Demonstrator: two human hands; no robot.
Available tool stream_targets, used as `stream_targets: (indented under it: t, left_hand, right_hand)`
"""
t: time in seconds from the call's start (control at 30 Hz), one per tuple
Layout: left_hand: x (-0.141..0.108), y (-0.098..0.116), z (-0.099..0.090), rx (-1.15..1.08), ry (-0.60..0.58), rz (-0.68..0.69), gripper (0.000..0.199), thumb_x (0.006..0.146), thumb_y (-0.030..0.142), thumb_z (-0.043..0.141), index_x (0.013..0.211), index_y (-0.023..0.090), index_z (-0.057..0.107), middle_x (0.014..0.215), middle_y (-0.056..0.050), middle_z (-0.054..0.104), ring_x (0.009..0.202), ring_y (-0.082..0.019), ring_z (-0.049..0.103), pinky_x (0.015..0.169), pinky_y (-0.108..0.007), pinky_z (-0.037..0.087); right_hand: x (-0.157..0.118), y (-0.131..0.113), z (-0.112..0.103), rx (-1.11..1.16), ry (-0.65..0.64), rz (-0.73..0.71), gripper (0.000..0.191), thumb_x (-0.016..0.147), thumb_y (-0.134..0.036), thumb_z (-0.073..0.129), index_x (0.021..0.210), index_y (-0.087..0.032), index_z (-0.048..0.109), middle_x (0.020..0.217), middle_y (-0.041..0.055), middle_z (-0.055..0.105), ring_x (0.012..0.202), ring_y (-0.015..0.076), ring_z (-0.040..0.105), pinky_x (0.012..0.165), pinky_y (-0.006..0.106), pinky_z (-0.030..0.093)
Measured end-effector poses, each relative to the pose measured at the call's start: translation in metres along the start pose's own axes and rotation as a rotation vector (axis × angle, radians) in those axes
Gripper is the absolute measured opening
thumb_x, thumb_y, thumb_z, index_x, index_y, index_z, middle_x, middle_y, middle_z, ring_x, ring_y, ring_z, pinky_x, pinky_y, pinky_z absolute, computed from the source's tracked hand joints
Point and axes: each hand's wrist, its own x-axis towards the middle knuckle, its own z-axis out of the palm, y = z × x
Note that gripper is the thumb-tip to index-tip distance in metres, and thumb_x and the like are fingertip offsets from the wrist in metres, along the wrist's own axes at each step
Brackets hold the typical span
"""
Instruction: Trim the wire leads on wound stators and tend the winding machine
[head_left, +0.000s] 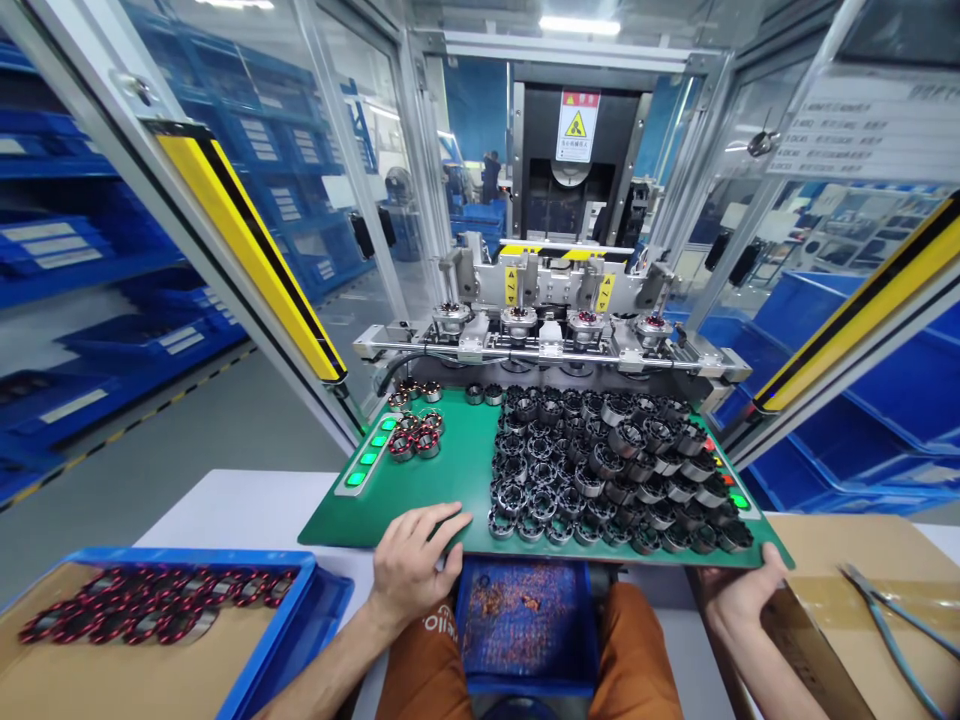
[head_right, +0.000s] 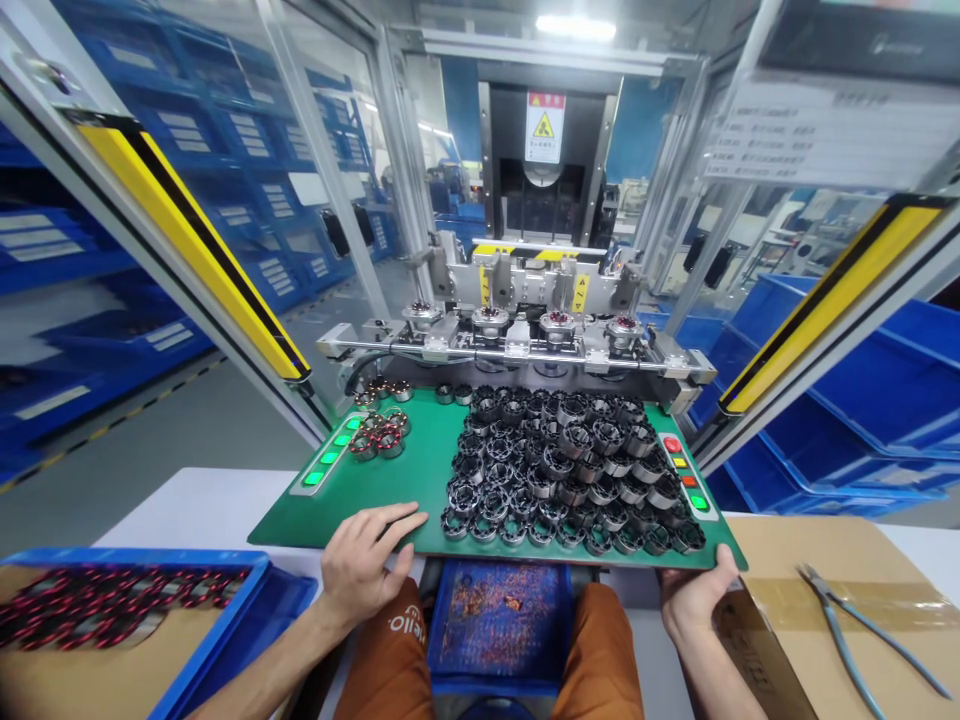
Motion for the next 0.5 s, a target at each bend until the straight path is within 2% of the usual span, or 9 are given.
stream_targets:
  t: [0.13, 0.33, 0.5]
  left_hand:
    - [-0.0005, -0.0002, -0.0001, -0.003, -0.006, -0.003, 0.026, 0.115, 0.027, 0.053, 0.124, 0.025, 0.077, 0.122, -0.005, 0.082, 0.108, -0.023, 0.071, 0.093, -0.039, 0.051]
    - [-0.0004, 0.0001, -0.0003, -0.002, -0.005, -0.005, 0.027, 0.115, 0.027, 0.052, 0.124, 0.025, 0.077, 0.122, -0.005, 0.082, 0.107, -0.023, 0.071, 0.093, -0.038, 0.051]
    - [0.0013, 0.0007, -0.0008, -0.003, 0.001, -0.001, 0.026, 0.114, 0.027, 0.053, 0.123, 0.025, 0.077, 0.121, -0.005, 0.082, 0.107, -0.023, 0.071, 0.093, -0.038, 0.051]
  right_hand:
    - [-0.0007, 0.0003, -0.0007, 0.031, -0.001, 0.017, 0.070, 0.075, -0.069, 0.068, 0.126, -0.022, 0.079, 0.130, 0.0064, 0.078, 0.094, 0.0213, 0.065, 0.067, 0.031, 0.055]
    - [0.0020, 0.0016, -0.0026, 0.026, 0.025, 0.015, 0.072, 0.077, -0.069, 0.067, 0.132, -0.023, 0.077, 0.124, 0.0059, 0.079, 0.088, 0.0207, 0.064, 0.068, 0.033, 0.055]
    - [0.0001, 0.0003, -0.0006, 0.035, 0.004, 0.006, 0.074, 0.074, -0.070, 0.070, 0.131, -0.022, 0.078, 0.134, 0.0068, 0.079, 0.099, 0.0228, 0.069, 0.067, 0.031, 0.055]
